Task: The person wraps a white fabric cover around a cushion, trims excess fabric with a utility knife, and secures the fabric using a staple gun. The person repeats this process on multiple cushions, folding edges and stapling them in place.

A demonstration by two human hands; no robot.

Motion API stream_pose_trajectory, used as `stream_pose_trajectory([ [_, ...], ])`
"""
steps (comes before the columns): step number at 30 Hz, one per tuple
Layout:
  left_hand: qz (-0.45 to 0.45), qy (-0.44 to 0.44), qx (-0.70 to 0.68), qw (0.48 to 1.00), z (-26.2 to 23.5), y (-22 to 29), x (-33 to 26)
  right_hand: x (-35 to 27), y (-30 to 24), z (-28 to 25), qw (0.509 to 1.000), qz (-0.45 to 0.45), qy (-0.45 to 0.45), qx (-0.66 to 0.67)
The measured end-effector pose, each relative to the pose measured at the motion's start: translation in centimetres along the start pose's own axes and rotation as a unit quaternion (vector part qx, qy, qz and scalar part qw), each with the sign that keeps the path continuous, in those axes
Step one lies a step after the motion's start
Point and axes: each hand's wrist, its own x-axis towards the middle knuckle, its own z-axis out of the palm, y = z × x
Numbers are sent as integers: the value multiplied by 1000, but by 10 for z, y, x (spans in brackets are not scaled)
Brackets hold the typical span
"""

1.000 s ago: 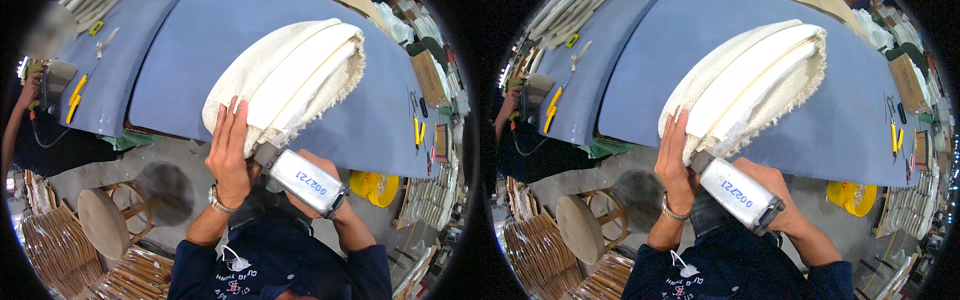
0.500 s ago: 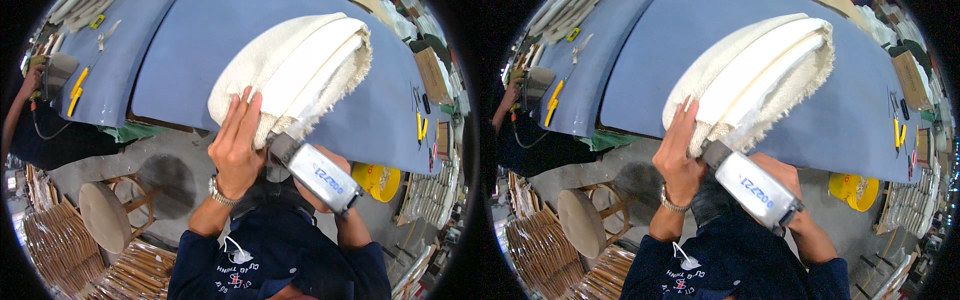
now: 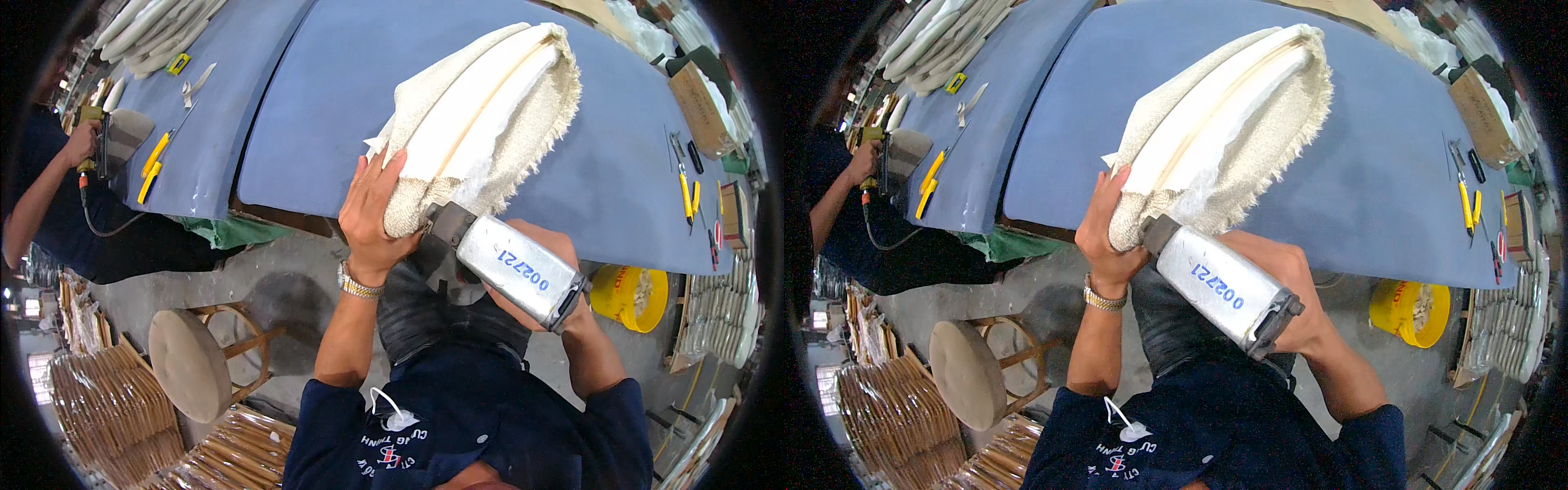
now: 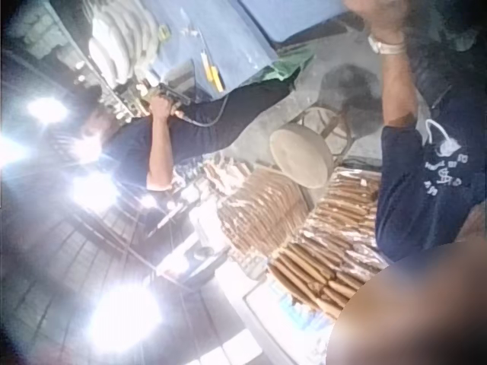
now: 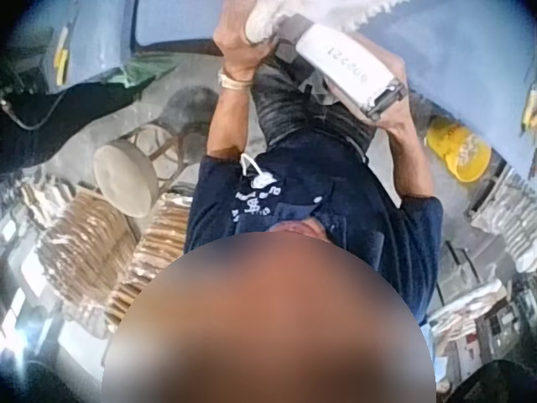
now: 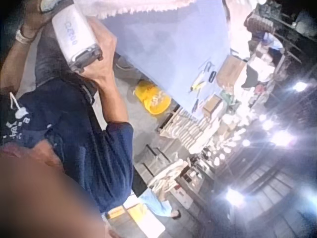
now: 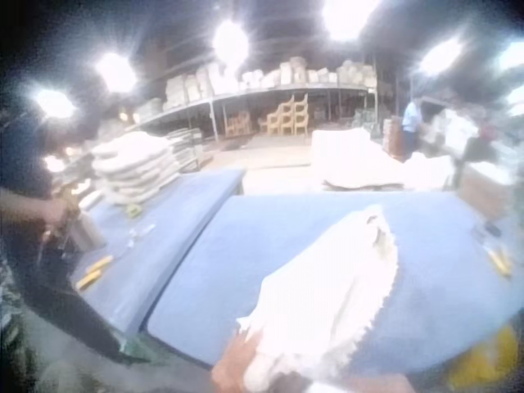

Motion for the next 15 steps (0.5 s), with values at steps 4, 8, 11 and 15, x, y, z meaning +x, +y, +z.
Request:
stream_pose_trajectory([
  [4,3,-7,16,1000,-2,3,5,5,-4,0,1000,-5,-4,19],
  [8,-3,-10,25,1000,-2,5,3,4,-3,-3,996,66,-57,26],
  [11,5,-6,6,1000,-2,4,5,6,-5,-4,994,82,-69,20],
  [15,-18,2,18,1000,1,9,-5,3,0,-7,992,87,-97,5],
])
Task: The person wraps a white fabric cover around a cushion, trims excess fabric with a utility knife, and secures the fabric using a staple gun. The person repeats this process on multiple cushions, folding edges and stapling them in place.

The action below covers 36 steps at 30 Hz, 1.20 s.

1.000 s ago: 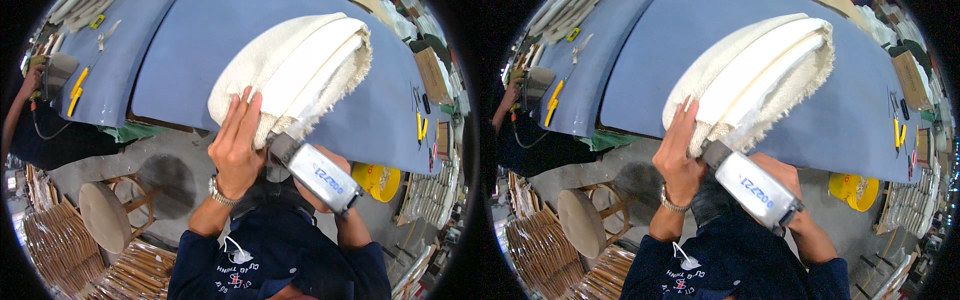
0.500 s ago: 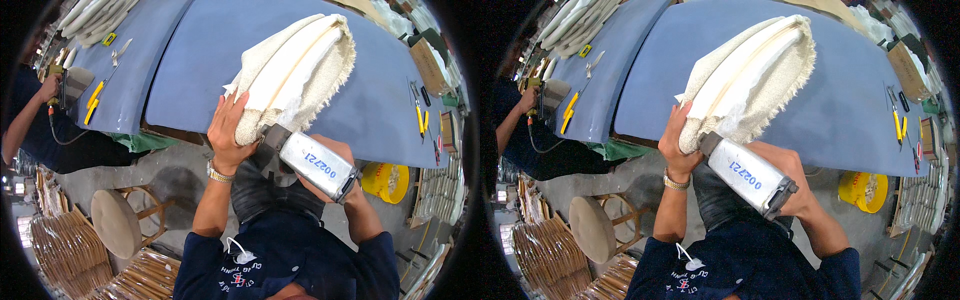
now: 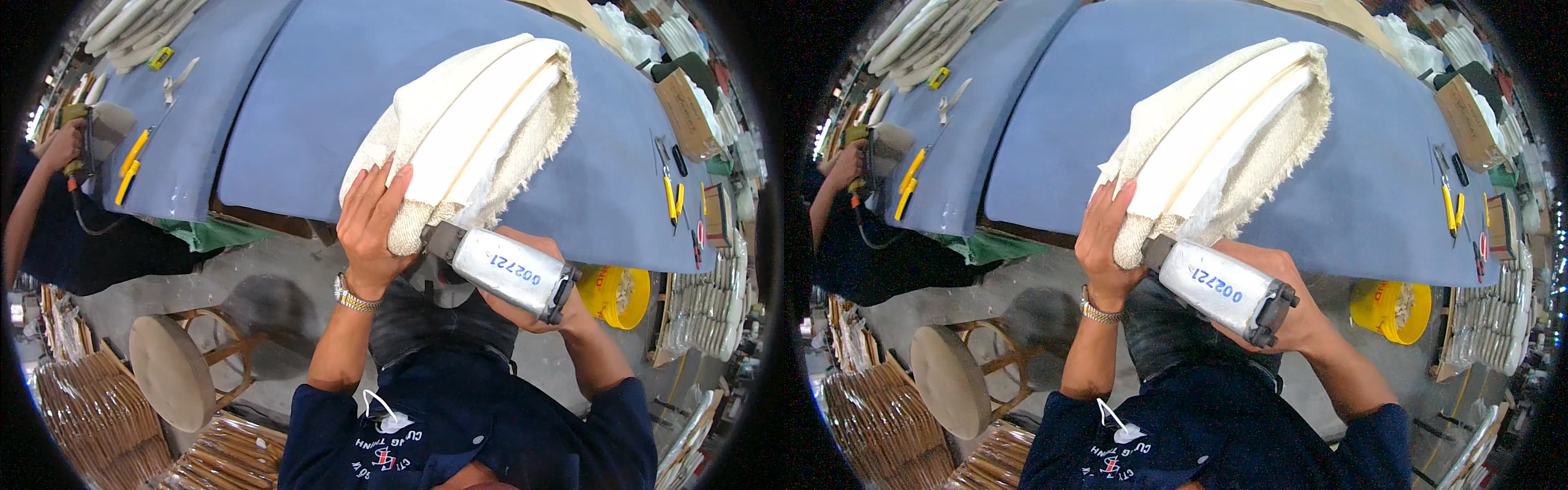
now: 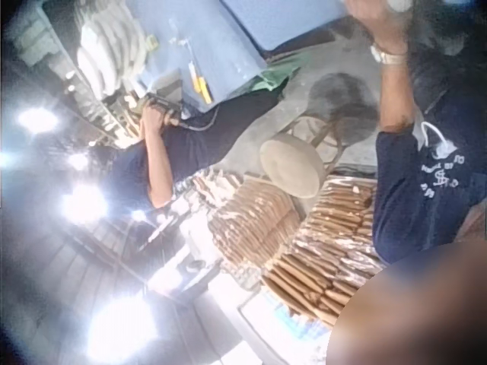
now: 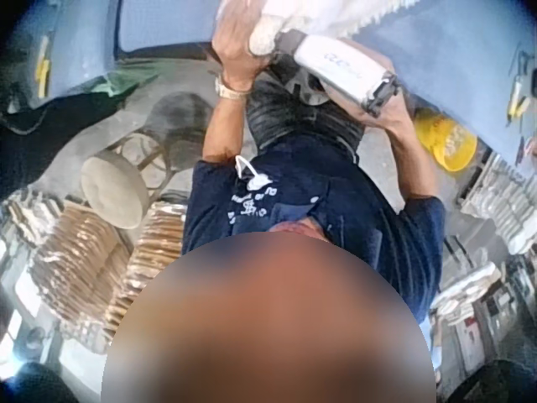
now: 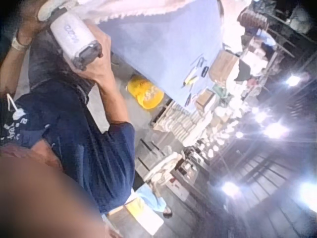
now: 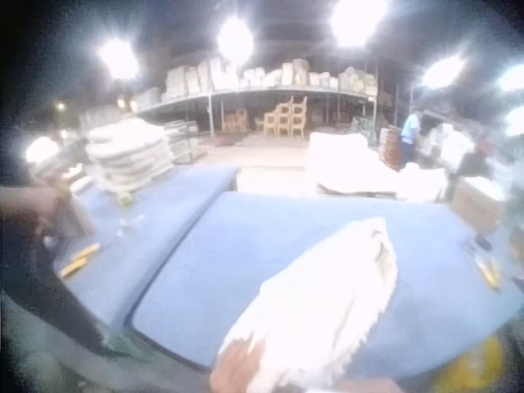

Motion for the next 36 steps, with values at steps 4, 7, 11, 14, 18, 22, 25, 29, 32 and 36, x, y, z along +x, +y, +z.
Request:
stream_pose_trajectory([
  [4,-29,22,6,999,9,6,-8,-3,-1,1,999,39,-20,-20],
  [7,-44,16,8,999,10,12,-10,-6,-3,0,995,96,-29,-19],
  [11,-29,23,27,999,20,13,-16,-15,-5,-4,993,105,-37,-47],
  [14,-21,15,30,999,20,14,-18,-21,-9,1,988,146,-28,-37],
  [18,-24,14,22,999,19,13,-14,-14,-12,-1,992,112,-22,-46],
  [22,-49,13,25,998,17,14,-11,-8,-9,-2,991,108,-33,-65],
  [25,-60,6,24,998,16,16,-11,-4,-11,-2,990,118,-28,-70],
  [29,-61,-26,28,997,16,27,-14,-7,-7,-3,989,126,-29,-75],
  [32,-44,-34,42,998,16,23,-20,-13,5,-4,986,148,-46,-66],
  [36,-51,-7,19,999,13,17,-11,-5,6,-7,988,123,-60,-66],
])
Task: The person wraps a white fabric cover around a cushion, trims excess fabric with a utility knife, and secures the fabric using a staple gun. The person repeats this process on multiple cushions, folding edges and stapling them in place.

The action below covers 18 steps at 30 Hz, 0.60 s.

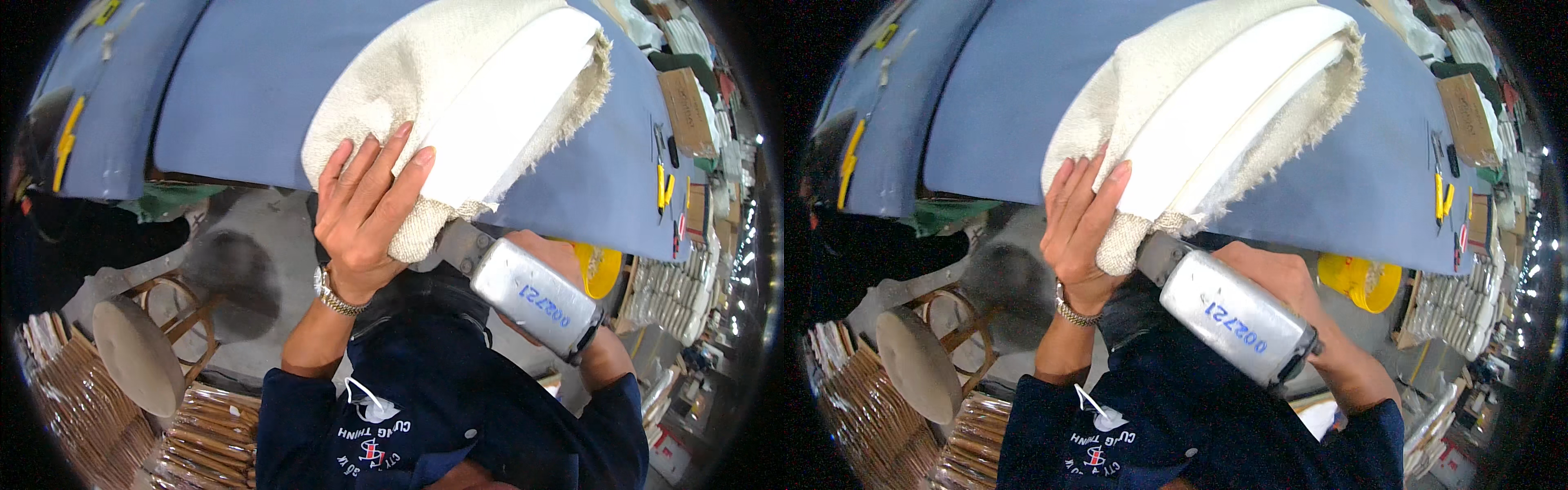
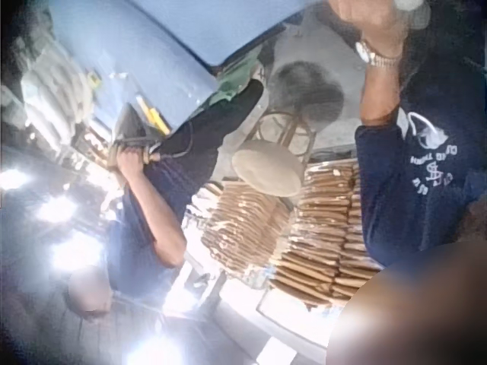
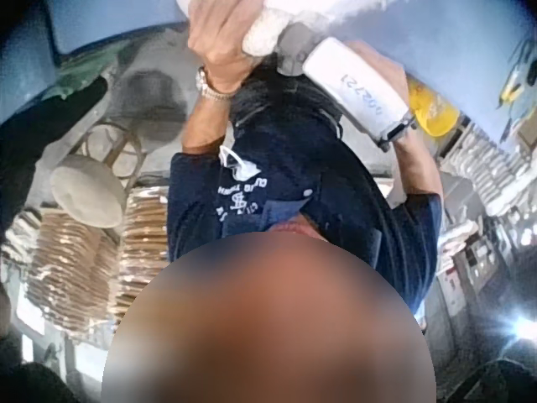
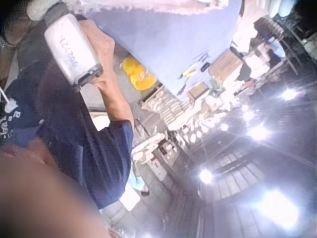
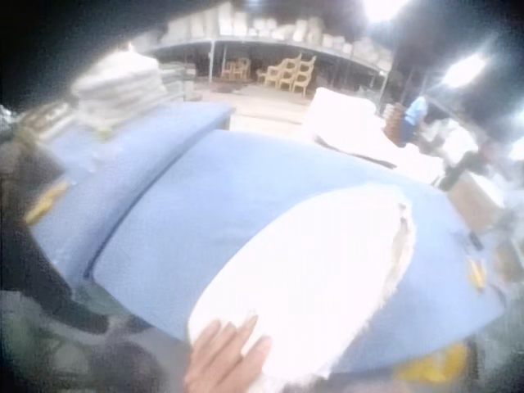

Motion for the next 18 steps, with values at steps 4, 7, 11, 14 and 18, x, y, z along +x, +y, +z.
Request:
stream_pose_trajectory([
  [4,8,9,-21,1000,-4,-5,7,-3,0,-5,999,-38,9,33],
  [7,10,16,-25,1000,-8,-7,11,1,-1,-8,997,-78,4,21],
  [11,8,5,-10,1000,-8,-9,8,4,5,-4,992,-113,17,49],
  [14,12,5,-13,1000,-9,-9,8,6,5,-2,991,-125,16,49],
  [18,23,10,-2,1000,-5,-9,5,5,6,-4,992,-120,20,45],
])
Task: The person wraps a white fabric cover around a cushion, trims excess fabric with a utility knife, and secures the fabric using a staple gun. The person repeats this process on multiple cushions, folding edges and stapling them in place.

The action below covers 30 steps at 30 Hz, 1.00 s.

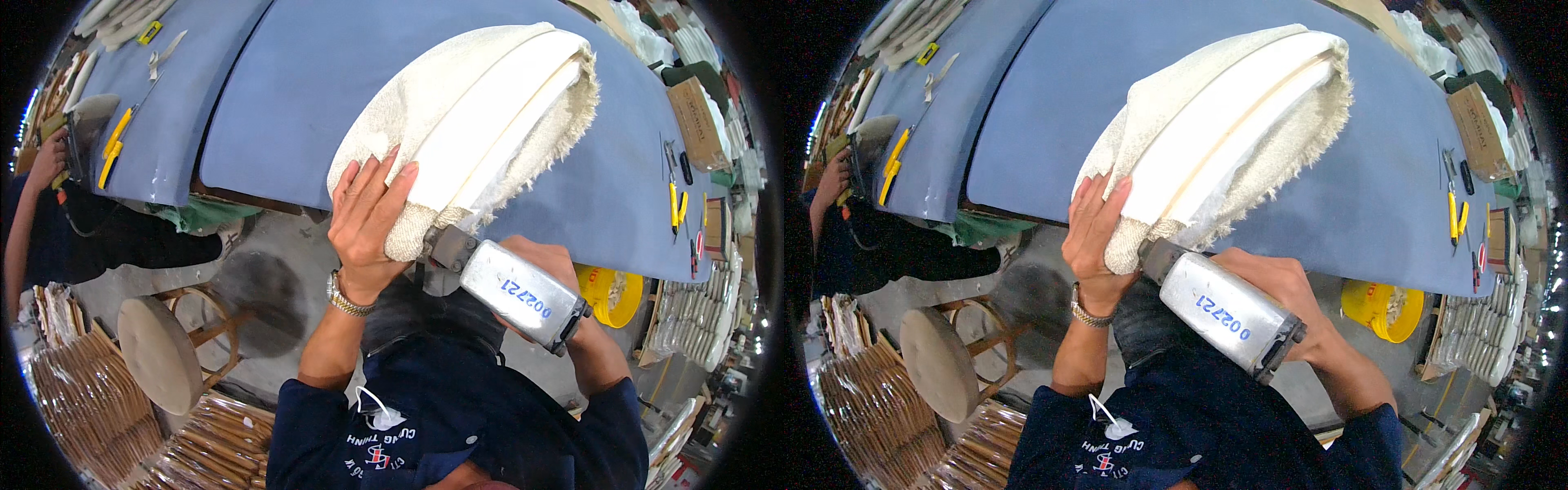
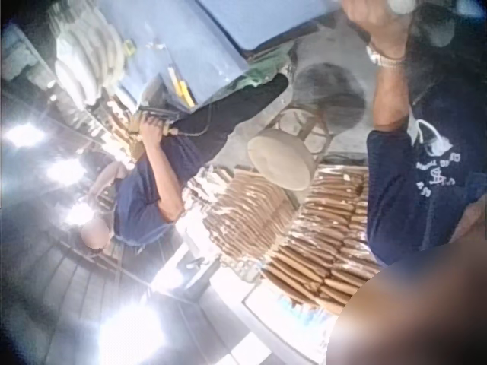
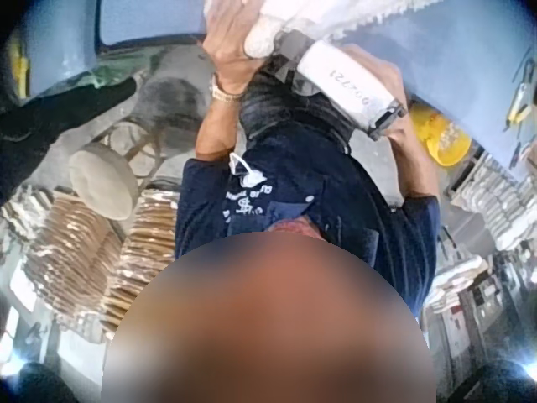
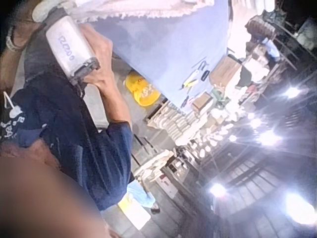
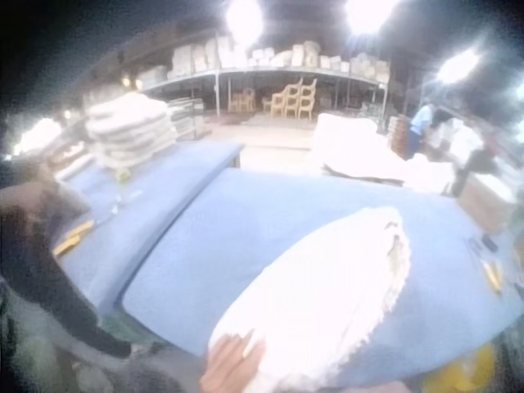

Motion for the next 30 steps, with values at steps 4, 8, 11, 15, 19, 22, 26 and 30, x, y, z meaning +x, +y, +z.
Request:
stream_pose_trajectory([
  [4,1,-6,-3,1000,2,1,-1,1,3,1,1000,25,-13,-3],
  [8,-27,-9,-16,999,-2,6,-4,5,1,5,998,58,-26,12],
  [11,-34,-20,-21,999,-6,9,-3,10,-11,0,997,66,-31,-4],
  [15,-11,-23,-4,1000,-3,9,-1,3,-7,3,995,101,-20,17],
  [19,13,-37,15,999,-6,9,-2,-2,-4,9,998,-29,54,30],
  [22,1,-31,6,999,-16,4,8,-23,2,-6,990,-97,88,-44],
  [26,-35,5,-39,999,-11,-9,30,-74,56,-76,956,64,213,-193],
  [30,-81,54,-106,990,-11,-12,43,-69,131,-163,846,232,218,-428],
])
